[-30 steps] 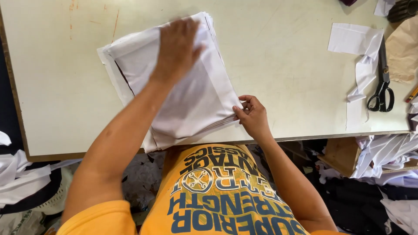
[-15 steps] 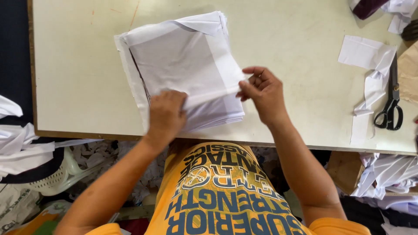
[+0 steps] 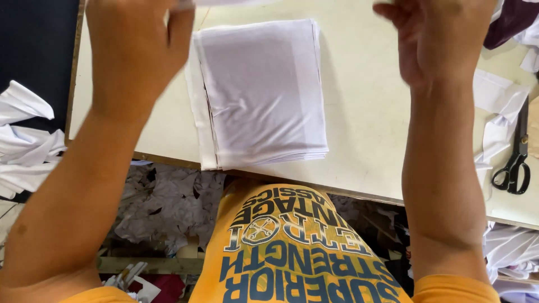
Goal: The person folds a stack of white fabric pieces on a table, aligns them, and places a tan pattern piece on top. They smooth the pattern and fabric with their hands, then pick up a handheld steamer at the end.
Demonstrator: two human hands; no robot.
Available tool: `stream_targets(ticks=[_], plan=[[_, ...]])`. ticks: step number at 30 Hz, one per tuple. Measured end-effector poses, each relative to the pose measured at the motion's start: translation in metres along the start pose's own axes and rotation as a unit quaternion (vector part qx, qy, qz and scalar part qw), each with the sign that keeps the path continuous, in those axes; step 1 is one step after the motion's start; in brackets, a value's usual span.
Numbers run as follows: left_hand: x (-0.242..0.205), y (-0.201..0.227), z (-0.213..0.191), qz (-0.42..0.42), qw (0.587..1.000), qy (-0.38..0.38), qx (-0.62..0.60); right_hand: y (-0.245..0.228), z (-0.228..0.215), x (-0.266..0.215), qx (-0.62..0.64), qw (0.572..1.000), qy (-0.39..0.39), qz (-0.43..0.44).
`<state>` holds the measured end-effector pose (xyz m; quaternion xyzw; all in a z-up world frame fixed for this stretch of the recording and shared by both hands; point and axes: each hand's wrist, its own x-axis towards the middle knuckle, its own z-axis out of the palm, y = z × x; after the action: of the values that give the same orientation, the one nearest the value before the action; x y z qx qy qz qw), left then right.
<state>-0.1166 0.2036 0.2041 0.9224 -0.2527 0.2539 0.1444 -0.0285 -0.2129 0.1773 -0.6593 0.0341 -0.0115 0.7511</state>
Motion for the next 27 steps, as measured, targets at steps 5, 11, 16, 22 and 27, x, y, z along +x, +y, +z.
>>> stream_targets(ticks=[5,11,16,22,27], plan=[[-0.042,0.043,0.01,-0.02,0.998,-0.041,-0.05,0.032,0.014,-0.092,-0.038,0.999,0.012,0.0],[-0.183,0.052,0.12,-0.089,0.986,-0.104,-0.098,0.147,-0.008,-0.164,-0.117,0.984,-0.024,0.135],[-0.204,0.07,0.126,-0.085,0.987,-0.105,-0.087,0.166,-0.019,-0.186,-0.166,0.973,-0.031,0.16],[-0.219,0.084,0.126,-0.072,0.988,-0.104,-0.085,0.174,-0.032,-0.201,-0.169,0.972,-0.036,0.16],[-0.228,0.093,0.125,-0.069,0.988,-0.111,-0.082,0.178,-0.039,-0.213,-0.174,0.969,-0.034,0.171]])
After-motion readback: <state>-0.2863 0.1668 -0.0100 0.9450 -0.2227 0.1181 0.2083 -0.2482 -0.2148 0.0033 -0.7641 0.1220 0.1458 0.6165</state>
